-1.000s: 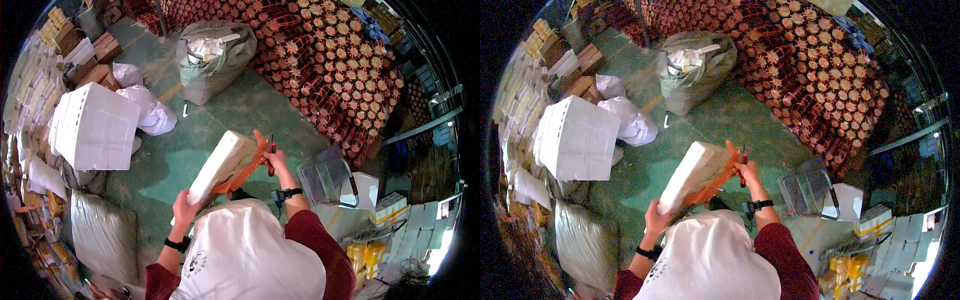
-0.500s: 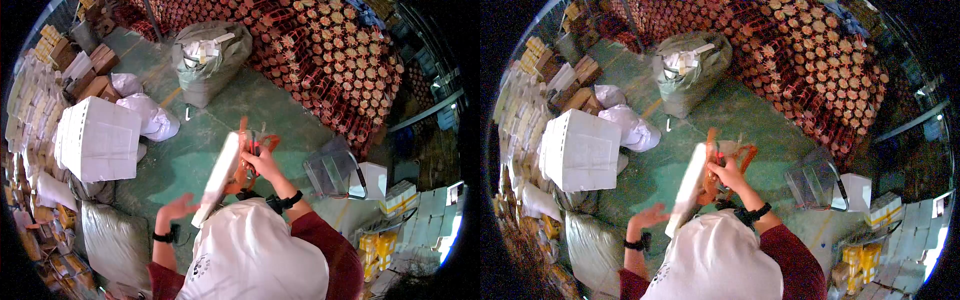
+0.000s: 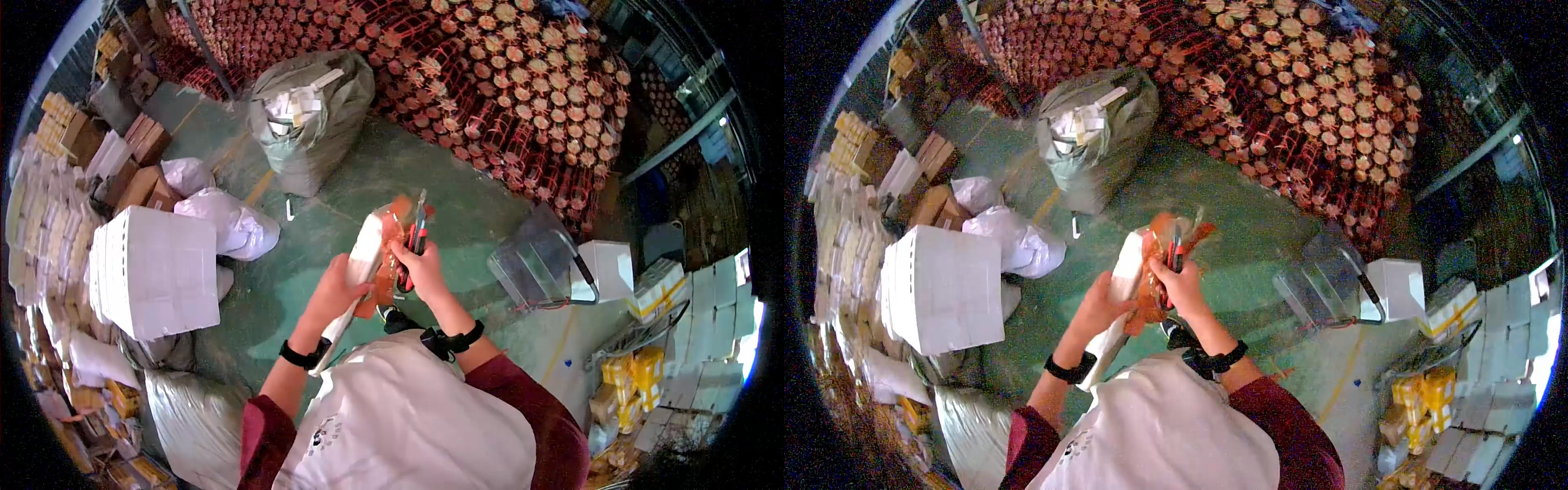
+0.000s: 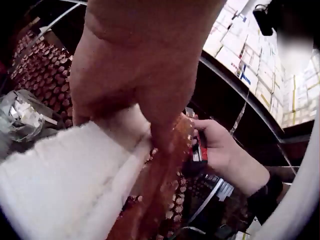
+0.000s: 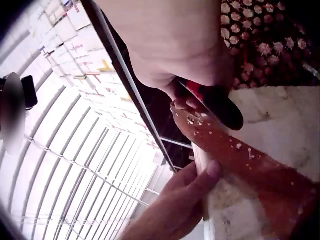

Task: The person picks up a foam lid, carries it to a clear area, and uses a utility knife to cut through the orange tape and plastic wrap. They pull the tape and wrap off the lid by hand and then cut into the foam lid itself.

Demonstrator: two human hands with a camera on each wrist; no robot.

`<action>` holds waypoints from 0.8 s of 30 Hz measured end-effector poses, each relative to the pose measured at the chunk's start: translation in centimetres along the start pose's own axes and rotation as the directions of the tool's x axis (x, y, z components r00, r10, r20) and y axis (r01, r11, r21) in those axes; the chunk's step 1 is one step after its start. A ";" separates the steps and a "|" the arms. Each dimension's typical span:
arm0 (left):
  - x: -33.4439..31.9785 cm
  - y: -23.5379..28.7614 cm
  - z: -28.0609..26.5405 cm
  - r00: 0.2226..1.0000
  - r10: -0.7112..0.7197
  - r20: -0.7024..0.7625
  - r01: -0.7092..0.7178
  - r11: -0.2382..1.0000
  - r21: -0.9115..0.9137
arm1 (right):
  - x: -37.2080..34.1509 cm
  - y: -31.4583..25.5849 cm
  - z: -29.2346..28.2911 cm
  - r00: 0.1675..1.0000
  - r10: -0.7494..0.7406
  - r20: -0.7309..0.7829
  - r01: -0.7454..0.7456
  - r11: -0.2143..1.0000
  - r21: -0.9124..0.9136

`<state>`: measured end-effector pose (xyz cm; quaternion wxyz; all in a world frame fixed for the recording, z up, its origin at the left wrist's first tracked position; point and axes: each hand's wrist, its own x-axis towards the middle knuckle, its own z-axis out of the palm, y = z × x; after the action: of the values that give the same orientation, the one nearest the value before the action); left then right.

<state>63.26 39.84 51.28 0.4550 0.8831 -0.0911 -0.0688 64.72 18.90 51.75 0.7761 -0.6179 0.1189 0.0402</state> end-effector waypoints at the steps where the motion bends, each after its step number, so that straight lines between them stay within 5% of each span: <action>1: 0.0 -1.0 0.8 0.997 -0.015 -0.074 0.018 0.999 0.035 | 0.2 -0.4 -0.4 0.999 -0.024 -0.049 0.025 0.999 0.027; 3: 0.5 -3.2 0.6 0.961 -0.158 -0.227 0.160 0.987 -0.011 | 2.0 1.1 -3.1 0.960 -0.133 -0.245 0.129 0.991 -0.034; 6: -0.9 -1.4 -3.6 0.969 -0.108 -0.222 0.069 0.982 -0.178 | 4.6 2.4 -6.7 0.956 0.010 -0.295 -0.062 0.983 -0.170; 9: -1.9 -1.4 -3.6 0.969 -0.143 -0.199 0.128 0.988 -0.088 | 6.5 3.7 -6.8 0.949 -0.209 -0.237 0.121 0.933 -0.338; 12: -2.5 -2.3 -2.9 0.919 -0.263 -0.295 0.171 0.938 -0.302 | 8.4 5.3 -6.4 0.933 -0.317 -0.170 0.218 0.874 -0.434; 16: -3.8 -2.8 -2.9 0.908 -0.291 -0.302 0.198 0.932 -0.303 | 8.4 5.4 -5.6 0.971 -0.043 -0.236 -0.038 0.944 -0.328; 20: -3.8 -4.2 -3.3 0.895 -0.346 -0.283 0.191 0.869 -0.457 | 6.9 3.3 -4.4 0.989 0.008 -0.144 -0.045 0.966 -0.254; 24: -5.5 -6.5 -5.5 0.910 -0.329 -0.253 0.145 0.824 -0.548 | 2.7 0.7 -3.5 0.988 -0.004 0.156 0.039 0.974 -0.223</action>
<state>59.63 49.11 49.35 0.6718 0.7306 0.1220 0.0043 66.76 15.48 49.71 0.7084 -0.6981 0.0466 0.0926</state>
